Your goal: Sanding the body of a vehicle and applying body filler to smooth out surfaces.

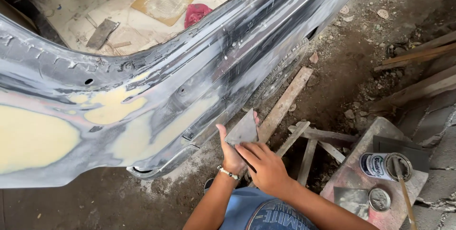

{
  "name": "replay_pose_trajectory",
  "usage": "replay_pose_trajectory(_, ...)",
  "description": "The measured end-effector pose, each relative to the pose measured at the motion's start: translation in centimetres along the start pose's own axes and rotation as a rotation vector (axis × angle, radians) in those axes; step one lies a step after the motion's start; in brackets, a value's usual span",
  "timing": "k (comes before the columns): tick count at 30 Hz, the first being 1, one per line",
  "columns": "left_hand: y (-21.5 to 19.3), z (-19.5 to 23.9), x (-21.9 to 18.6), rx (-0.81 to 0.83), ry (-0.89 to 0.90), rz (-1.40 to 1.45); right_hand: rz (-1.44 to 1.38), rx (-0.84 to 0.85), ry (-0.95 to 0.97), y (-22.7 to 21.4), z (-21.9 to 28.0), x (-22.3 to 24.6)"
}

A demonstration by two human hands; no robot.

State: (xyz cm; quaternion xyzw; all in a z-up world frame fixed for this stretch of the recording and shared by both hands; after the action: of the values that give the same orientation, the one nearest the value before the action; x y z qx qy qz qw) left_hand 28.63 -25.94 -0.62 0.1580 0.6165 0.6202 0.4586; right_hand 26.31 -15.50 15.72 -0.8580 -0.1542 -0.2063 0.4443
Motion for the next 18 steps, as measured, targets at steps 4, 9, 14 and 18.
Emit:
replay_pose_trajectory(4,0.6,1.2,-0.1,0.5,0.078,0.247,-0.01,0.007,0.183,0.5,-0.6,-1.9)
replay_pose_trajectory(9,4.8,1.4,-2.4,0.016,0.171,-0.228,0.014,-0.105,0.097,0.5,-0.3,-1.3)
replay_pose_trajectory(14,3.5,2.1,-0.2,0.161,0.078,-0.078,0.097,-0.043,0.238,-0.1,-0.5,-2.5)
replay_pose_trajectory(18,5.8,2.8,-1.8,0.119,0.152,-0.226,0.02,0.029,0.088,0.8,1.2,-1.3)
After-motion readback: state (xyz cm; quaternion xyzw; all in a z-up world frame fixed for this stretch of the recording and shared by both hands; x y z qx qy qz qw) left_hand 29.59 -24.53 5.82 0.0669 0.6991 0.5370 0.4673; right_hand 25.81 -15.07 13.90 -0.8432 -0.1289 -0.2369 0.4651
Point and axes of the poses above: each hand's wrist, its own z-axis away from the middle knuckle, its own y-axis out of the palm, x = y × z, the point moved 5 cm from there along -z, towards the middle knuckle, and after that the axes turned 7 degrees about -x, right-handed, at the moved point
